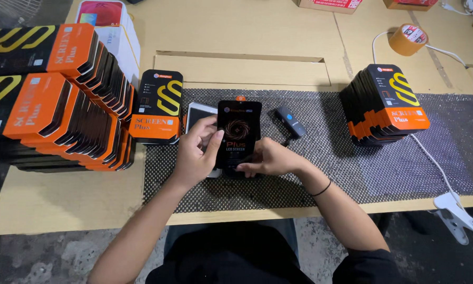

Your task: The person takes a mobile phone screen assembly from a box, removes protective plastic layers, and checks the components using a small light.

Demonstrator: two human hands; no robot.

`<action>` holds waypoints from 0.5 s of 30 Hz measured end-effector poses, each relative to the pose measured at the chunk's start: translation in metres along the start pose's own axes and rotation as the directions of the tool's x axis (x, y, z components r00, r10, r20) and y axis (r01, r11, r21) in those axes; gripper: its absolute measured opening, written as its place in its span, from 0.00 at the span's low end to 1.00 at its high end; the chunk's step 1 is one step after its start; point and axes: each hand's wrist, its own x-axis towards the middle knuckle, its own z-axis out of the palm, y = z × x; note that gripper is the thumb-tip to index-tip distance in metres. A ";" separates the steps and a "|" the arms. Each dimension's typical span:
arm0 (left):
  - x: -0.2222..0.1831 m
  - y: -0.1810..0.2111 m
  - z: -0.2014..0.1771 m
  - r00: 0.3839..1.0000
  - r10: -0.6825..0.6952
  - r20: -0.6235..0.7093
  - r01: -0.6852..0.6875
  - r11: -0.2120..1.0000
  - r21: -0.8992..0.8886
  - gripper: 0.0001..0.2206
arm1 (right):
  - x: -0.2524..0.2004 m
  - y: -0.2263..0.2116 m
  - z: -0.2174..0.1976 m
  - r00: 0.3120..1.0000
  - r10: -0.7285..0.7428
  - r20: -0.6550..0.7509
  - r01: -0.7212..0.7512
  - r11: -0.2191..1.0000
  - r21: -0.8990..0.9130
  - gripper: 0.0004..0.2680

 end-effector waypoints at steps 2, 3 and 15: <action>0.000 -0.006 -0.001 1.000 -0.003 -0.005 0.003 1.000 -0.007 0.12 | 0.002 0.005 0.002 1.000 0.004 -0.026 -0.004 1.000 0.029 0.03; 0.000 -0.009 -0.002 1.000 -0.005 -0.007 0.005 1.000 -0.012 0.12 | 0.003 0.008 0.002 0.999 0.007 -0.053 -0.004 0.998 0.059 0.05; 0.000 -0.004 -0.001 1.000 0.014 0.002 -0.014 1.000 -0.027 0.11 | 0.007 0.003 0.007 0.979 0.199 -0.034 -0.188 0.961 0.204 0.06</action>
